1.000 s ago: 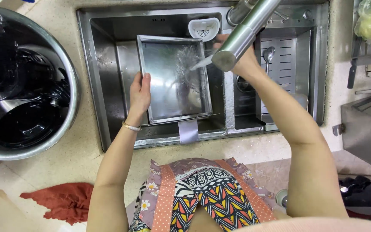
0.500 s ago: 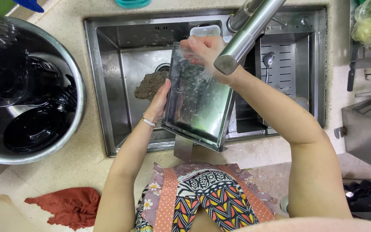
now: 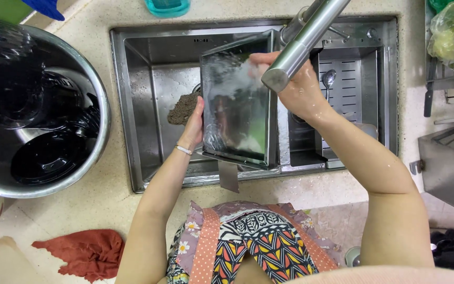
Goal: Scrubbing and rinsing a metal sink filter or grease trap component in a kitchen sink.
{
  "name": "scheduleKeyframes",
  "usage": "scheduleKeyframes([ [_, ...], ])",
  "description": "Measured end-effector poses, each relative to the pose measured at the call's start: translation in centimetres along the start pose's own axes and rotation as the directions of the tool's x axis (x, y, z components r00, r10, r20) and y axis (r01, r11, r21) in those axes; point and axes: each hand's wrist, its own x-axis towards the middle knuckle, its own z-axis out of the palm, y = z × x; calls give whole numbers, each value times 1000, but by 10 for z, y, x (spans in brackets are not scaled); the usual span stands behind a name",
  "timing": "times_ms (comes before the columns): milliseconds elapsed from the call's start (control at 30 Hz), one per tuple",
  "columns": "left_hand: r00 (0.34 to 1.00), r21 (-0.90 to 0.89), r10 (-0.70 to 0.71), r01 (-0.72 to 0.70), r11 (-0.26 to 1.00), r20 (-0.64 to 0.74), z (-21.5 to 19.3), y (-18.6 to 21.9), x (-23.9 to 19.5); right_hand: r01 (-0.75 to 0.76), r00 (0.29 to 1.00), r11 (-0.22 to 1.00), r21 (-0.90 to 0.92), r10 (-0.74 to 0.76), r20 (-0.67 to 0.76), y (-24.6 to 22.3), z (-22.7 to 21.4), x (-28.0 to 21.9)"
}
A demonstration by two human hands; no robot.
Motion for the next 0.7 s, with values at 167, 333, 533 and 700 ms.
scheduleKeyframes([
  [167,999,-126,37,-37,991,4,-55,-19,2,-10,985,984,-178,-21,-173,11,-21,5],
  [333,990,-99,137,-140,985,-35,-49,6,-17,-149,971,596,-789,-62,-230,96,-76,18],
  [533,823,356,522,-430,830,-224,-59,25,-23,-322,927,194,-927,-133,-350,177,-137,30],
  [700,623,674,766,-498,545,-158,-17,47,-46,-412,910,444,-796,166,-379,121,-160,28],
])
